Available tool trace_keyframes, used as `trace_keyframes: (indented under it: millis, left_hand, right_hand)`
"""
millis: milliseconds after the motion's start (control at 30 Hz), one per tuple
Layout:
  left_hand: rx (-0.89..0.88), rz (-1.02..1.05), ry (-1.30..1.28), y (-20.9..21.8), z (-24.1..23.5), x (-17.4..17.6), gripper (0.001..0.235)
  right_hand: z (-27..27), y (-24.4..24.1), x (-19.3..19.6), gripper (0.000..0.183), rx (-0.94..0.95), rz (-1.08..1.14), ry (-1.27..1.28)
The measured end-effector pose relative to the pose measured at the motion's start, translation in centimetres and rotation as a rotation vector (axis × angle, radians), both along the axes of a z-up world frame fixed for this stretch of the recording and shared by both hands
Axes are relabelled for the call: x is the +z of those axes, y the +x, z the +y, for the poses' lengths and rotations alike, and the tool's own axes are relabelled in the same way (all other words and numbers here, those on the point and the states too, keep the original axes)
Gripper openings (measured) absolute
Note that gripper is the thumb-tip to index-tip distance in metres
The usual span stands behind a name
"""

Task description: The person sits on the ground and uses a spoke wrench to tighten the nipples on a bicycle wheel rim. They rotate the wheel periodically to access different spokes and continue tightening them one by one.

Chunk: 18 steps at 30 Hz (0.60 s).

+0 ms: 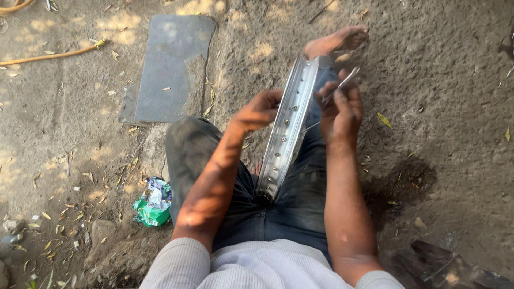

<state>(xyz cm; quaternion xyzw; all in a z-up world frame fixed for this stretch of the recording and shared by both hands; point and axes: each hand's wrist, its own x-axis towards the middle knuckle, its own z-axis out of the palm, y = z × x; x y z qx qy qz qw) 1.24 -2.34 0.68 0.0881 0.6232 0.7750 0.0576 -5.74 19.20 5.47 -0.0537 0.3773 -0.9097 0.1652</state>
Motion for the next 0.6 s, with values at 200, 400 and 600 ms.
trace_keyframes:
  millis: [200, 400, 600]
  left_hand:
    - [0.453, -0.24, -0.023, 2.0, 0.7, 4.3, 0.021]
    - [0.466, 0.013, -0.498, 6.4, 5.8, 6.6, 0.052]
    - [0.521, 0.085, -0.536, 6.6, 6.4, 7.6, 0.062]
  right_hand:
    - [-1.0, 3.7, -5.7, 0.01, 0.377, -0.217, -0.471]
    - [-1.9, 4.4, -5.5, 0.023, 0.471, -0.256, -0.238]
    - [-2.2, 4.0, -4.4, 0.028, 0.584, -0.176, -0.436]
